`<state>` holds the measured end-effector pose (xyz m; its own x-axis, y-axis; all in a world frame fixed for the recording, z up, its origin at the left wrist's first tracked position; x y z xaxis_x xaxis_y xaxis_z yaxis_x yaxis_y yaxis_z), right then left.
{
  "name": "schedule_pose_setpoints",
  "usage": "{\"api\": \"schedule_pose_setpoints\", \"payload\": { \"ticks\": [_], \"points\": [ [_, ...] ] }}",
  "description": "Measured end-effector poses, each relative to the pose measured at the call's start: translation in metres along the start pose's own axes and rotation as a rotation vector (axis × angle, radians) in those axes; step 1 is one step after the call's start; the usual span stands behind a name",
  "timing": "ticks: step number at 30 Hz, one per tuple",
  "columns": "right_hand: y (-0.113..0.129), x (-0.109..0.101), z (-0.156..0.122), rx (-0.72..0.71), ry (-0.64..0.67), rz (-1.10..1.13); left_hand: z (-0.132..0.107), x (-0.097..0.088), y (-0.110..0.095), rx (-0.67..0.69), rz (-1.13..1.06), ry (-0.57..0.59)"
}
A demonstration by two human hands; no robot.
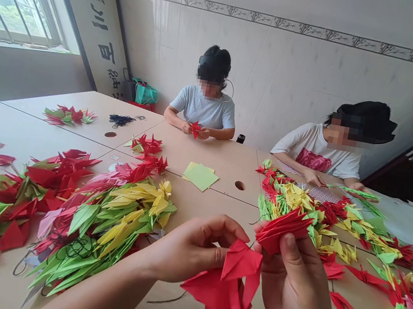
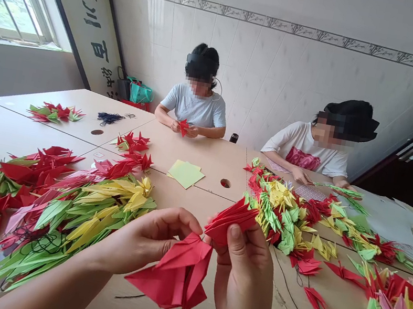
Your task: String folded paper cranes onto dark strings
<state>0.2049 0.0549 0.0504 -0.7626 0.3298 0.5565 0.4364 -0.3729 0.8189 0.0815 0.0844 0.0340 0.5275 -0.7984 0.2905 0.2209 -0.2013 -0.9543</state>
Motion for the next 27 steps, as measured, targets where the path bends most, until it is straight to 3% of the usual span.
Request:
{"api": "schedule_pose_setpoints", "payload": {
  "ticks": [6, 11, 17, 22, 27],
  "points": [
    [-0.012, 0.007, 0.002, 0.176, 0.122, 0.144, 0.002, -0.006, 0.0, -0.044, -0.334, -0.07],
    [-0.015, 0.016, -0.002, 0.237, 0.207, 0.204, -0.001, -0.011, -0.001, -0.042, -0.489, -0.126],
    [0.002, 0.034, -0.011, 0.085, 0.442, 0.05, 0.0, -0.001, -0.004, -0.053, -0.645, -0.046],
    [0.008, 0.04, -0.026, 0.024, 0.628, -0.122, 0.002, 0.003, 0.004, -0.119, -0.695, -0.052],
    [0.015, 0.042, -0.031, -0.115, 0.64, -0.384, 0.001, -0.001, 0.014, -0.156, -0.617, -0.132]
  ]
}}
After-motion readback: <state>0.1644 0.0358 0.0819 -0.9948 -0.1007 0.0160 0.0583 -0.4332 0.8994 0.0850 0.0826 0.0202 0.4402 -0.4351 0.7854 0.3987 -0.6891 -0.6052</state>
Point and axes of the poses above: each hand's wrist, its own z-axis towards the middle knuckle, its own x-axis out of the palm, y = z × x, the point moved 10 cm from there along z, towards the middle knuckle
